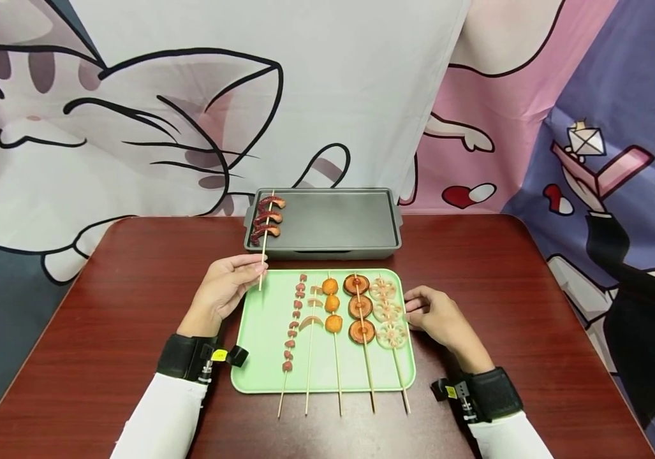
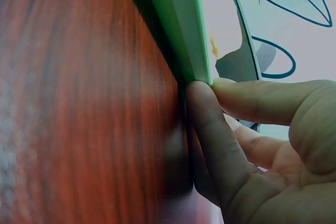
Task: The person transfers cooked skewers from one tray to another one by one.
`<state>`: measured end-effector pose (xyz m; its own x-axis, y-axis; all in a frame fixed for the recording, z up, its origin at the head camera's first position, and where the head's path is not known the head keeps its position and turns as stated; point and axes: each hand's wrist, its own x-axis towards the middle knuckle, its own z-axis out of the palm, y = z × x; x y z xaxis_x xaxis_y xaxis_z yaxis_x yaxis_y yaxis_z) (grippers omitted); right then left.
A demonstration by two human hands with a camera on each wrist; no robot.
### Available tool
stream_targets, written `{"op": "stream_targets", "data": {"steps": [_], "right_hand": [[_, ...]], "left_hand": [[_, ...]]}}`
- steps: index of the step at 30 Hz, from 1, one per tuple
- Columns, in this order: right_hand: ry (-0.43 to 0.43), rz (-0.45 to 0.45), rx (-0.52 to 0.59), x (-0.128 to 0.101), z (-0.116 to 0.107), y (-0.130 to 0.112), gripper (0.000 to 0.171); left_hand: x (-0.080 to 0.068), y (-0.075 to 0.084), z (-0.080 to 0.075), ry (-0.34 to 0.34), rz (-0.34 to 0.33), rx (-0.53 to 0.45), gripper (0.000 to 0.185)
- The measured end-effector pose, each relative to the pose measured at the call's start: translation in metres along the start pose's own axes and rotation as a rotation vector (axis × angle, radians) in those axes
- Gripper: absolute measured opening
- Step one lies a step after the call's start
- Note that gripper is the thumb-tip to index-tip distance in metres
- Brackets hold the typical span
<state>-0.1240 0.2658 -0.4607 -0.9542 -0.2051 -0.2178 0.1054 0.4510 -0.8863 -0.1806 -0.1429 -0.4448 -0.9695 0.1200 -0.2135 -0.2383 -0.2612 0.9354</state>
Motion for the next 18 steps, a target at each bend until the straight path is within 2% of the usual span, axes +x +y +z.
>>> {"op": "stream_targets", "data": {"steps": [10,18], "right_hand": [[-0.012,0.007,0.021,0.002,0.003,0.0,0.038],[-0.007,0.006,0.025,0.001,0.0,0.0,0.038]], "left_hand": [[-0.01,0.009,-0.003,-0.049,-0.027,0.019,0.047],[-0.019,0.019,-0.002,-0.111,-0.052,0.136,0.042]]}}
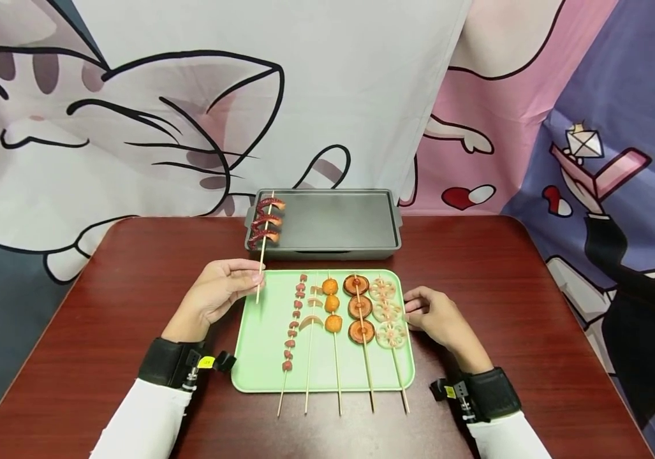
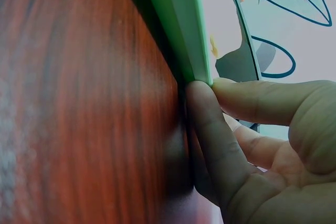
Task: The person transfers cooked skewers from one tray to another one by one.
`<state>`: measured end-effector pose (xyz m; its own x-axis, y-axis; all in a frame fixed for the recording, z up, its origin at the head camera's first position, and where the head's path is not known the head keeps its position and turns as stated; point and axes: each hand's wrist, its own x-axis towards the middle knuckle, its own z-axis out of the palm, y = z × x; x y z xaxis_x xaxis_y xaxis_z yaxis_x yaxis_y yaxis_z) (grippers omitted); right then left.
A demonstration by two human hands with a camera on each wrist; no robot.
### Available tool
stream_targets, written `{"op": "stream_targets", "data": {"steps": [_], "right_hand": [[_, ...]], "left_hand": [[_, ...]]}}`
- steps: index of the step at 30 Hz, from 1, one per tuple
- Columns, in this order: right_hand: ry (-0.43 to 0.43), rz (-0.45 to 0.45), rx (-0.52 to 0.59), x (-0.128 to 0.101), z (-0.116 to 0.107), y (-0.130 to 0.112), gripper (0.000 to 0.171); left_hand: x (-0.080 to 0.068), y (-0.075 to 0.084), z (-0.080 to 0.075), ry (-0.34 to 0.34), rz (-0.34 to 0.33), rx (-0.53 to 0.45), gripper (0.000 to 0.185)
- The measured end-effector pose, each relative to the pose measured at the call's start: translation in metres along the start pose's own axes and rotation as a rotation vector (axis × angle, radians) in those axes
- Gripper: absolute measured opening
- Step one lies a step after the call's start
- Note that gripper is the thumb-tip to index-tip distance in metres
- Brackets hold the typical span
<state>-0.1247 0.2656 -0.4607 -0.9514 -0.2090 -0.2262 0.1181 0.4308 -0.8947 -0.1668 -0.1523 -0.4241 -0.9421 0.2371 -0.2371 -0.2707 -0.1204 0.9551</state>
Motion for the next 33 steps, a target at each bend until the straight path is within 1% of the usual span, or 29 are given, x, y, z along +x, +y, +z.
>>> {"op": "stream_targets", "data": {"steps": [10,14,26,33], "right_hand": [[-0.001,-0.006,0.014,0.001,0.0,-0.001,0.039],[-0.001,-0.006,0.021,0.002,-0.001,-0.001,0.039],[-0.001,0.01,0.017,-0.001,0.0,0.0,0.038],[0.005,0.01,0.009,-0.001,0.0,-0.001,0.038]], "left_hand": [[-0.015,0.009,0.004,-0.082,-0.038,0.094,0.042],[-0.02,0.01,0.006,-0.092,-0.053,0.108,0.042],[-0.037,0.01,0.011,-0.116,-0.125,0.168,0.038],[-0.05,0.006,0.011,-0.121,-0.13,0.199,0.035]]}}
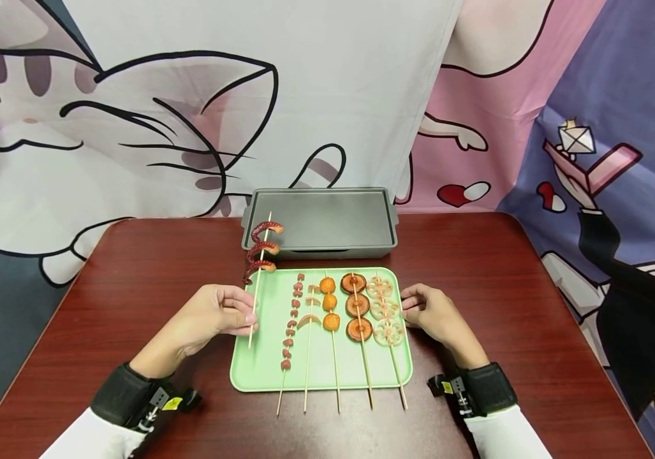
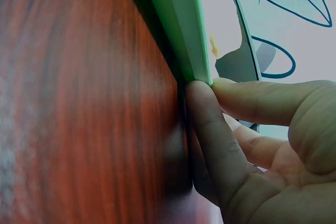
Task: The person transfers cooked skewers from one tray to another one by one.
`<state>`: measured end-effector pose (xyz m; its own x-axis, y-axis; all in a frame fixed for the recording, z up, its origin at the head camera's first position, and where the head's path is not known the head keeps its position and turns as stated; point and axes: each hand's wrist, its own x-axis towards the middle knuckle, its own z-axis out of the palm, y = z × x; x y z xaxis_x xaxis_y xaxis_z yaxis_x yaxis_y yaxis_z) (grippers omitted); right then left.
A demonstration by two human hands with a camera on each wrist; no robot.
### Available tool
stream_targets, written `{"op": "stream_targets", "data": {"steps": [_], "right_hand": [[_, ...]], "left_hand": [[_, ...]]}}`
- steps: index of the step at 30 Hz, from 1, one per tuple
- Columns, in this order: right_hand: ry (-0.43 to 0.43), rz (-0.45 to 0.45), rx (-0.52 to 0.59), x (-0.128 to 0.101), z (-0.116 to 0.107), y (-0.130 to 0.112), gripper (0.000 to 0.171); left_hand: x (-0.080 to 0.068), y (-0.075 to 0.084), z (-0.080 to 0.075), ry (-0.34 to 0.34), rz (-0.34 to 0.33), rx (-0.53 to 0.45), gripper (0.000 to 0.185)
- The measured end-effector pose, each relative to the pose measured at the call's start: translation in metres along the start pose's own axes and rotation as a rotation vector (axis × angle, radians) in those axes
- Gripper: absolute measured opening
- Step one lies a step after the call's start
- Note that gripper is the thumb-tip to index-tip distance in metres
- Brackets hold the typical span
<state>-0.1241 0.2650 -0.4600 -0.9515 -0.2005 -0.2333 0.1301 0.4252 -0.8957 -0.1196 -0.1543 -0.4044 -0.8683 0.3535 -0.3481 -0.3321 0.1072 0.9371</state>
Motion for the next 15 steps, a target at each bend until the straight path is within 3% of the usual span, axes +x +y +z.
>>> {"op": "stream_targets", "data": {"steps": [15], "right_hand": [[0.004,-0.003,-0.001,0.0,0.001,0.0,0.037]], "left_hand": [[-0.02,-0.017,0.013,-0.008,-0.024,-0.008,0.027]]}}
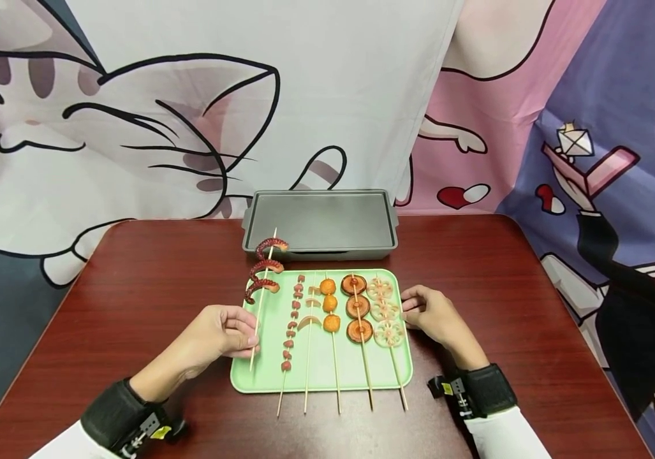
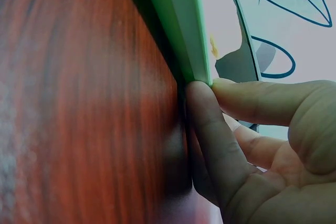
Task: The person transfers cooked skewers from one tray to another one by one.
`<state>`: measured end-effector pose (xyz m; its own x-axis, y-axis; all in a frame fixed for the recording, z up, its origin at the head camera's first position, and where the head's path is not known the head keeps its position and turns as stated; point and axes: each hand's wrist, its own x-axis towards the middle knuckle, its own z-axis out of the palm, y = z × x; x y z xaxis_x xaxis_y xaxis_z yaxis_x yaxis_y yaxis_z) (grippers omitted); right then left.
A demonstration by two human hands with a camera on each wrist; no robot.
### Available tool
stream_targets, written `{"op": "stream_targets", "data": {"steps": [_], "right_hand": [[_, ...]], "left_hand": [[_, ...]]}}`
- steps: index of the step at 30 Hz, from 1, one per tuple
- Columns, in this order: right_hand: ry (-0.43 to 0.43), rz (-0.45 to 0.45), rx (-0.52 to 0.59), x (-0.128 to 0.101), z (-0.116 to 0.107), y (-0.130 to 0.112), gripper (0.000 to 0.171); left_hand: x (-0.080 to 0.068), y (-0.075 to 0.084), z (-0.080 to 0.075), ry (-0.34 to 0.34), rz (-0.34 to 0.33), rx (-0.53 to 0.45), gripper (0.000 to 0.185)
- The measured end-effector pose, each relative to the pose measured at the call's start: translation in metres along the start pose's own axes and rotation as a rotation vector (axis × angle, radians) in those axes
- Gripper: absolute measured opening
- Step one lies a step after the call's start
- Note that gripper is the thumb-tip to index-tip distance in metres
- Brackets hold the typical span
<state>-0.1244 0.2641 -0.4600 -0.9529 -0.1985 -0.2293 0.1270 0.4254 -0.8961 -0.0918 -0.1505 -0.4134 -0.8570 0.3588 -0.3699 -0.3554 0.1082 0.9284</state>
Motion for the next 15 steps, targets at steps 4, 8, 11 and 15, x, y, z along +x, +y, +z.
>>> {"op": "stream_targets", "data": {"steps": [4,8,11,15], "right_hand": [[0.0,0.003,-0.001,-0.001,0.0,0.0,0.037],[0.003,0.001,-0.004,0.0,0.0,0.0,0.037],[0.003,-0.001,-0.003,0.0,0.0,0.0,0.037],[0.002,-0.002,-0.006,-0.001,0.0,0.0,0.037]], "left_hand": [[-0.005,-0.004,0.003,0.001,-0.025,-0.027,0.028],[-0.009,-0.008,0.003,-0.022,-0.045,-0.044,0.031],[-0.013,-0.012,0.003,-0.041,-0.044,-0.036,0.032],[-0.018,-0.016,0.004,-0.061,-0.041,-0.027,0.031]]}}
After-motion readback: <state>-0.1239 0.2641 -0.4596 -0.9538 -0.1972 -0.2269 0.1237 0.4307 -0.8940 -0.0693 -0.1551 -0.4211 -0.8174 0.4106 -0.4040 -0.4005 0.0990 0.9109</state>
